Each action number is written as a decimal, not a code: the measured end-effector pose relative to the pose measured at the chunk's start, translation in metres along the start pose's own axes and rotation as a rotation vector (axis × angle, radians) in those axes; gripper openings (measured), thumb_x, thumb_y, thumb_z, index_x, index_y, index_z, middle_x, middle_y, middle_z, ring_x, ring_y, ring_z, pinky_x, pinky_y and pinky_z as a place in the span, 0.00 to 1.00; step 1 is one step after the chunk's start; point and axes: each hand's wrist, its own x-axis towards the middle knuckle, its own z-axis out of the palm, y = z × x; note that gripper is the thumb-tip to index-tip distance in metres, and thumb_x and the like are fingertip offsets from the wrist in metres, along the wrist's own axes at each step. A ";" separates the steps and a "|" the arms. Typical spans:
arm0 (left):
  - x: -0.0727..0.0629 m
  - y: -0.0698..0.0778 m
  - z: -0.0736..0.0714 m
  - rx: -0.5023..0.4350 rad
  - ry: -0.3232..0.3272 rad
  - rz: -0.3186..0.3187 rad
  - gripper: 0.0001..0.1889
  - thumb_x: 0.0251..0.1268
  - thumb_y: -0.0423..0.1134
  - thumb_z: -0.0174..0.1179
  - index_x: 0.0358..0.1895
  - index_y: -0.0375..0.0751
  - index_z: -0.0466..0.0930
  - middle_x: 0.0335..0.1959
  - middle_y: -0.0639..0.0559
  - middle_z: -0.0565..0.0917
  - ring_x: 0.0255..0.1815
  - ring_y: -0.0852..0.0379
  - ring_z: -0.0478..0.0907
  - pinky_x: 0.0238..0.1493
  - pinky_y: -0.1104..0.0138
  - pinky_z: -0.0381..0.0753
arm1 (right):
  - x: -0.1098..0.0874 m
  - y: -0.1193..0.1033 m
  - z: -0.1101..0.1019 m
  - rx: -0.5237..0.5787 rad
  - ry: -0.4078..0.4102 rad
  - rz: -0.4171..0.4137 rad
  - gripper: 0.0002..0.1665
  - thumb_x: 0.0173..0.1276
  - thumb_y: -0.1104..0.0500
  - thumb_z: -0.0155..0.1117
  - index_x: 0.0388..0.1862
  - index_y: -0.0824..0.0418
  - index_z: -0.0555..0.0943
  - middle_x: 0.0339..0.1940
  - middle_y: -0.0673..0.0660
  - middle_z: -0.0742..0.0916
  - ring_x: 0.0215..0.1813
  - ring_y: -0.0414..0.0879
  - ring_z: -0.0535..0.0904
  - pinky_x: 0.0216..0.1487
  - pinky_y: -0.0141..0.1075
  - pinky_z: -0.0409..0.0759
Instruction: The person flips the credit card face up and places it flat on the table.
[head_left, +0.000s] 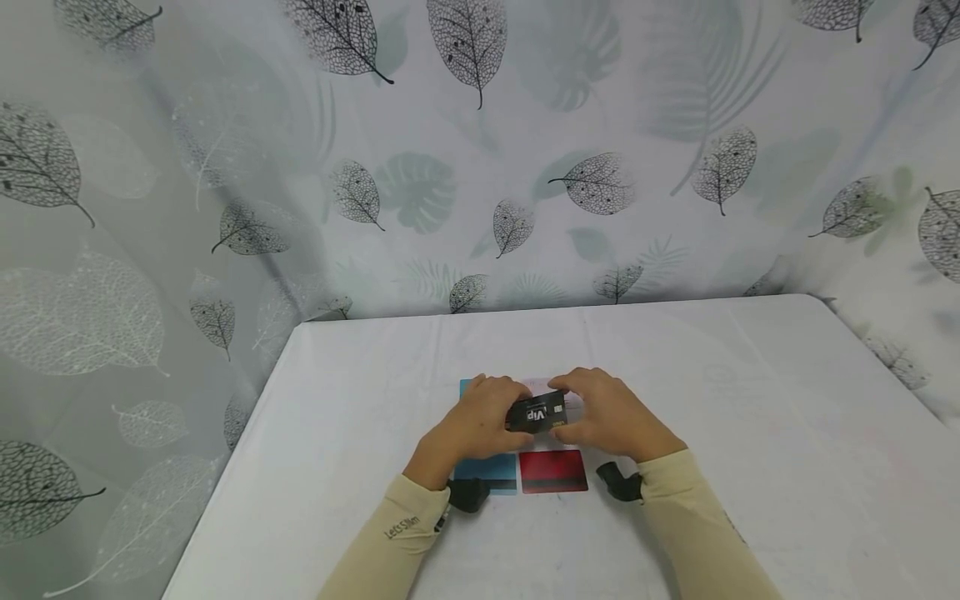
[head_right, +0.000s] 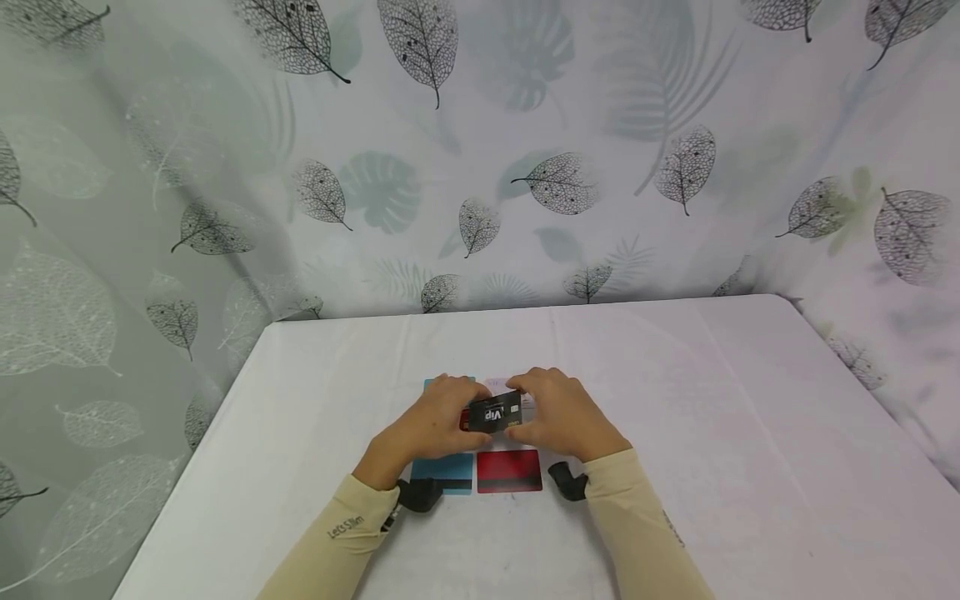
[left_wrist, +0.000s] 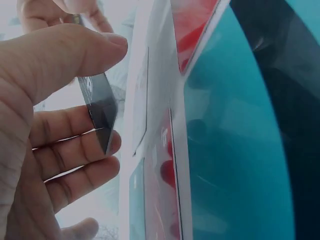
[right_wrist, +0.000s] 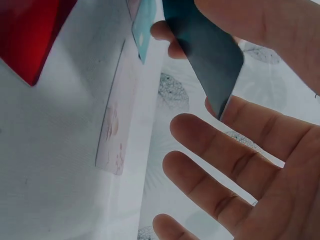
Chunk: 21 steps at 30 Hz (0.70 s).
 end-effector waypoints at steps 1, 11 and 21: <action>0.000 0.001 0.001 0.005 -0.001 0.001 0.28 0.60 0.52 0.73 0.61 0.45 0.79 0.51 0.54 0.84 0.55 0.56 0.78 0.76 0.43 0.62 | 0.000 0.000 0.001 -0.010 -0.006 -0.002 0.35 0.54 0.55 0.82 0.62 0.62 0.84 0.52 0.53 0.87 0.55 0.56 0.81 0.57 0.55 0.80; 0.000 0.007 0.000 0.019 0.001 -0.011 0.29 0.61 0.55 0.73 0.61 0.47 0.79 0.52 0.54 0.82 0.57 0.56 0.77 0.77 0.43 0.60 | 0.003 -0.002 0.003 -0.135 -0.028 0.015 0.35 0.50 0.53 0.84 0.58 0.61 0.86 0.48 0.53 0.84 0.48 0.49 0.79 0.50 0.52 0.80; -0.001 0.008 -0.001 0.060 -0.021 -0.020 0.28 0.61 0.55 0.74 0.60 0.47 0.80 0.49 0.55 0.81 0.56 0.57 0.78 0.77 0.43 0.61 | 0.001 -0.001 0.002 -0.149 -0.067 0.083 0.34 0.49 0.51 0.84 0.56 0.61 0.87 0.47 0.55 0.84 0.45 0.49 0.77 0.48 0.52 0.79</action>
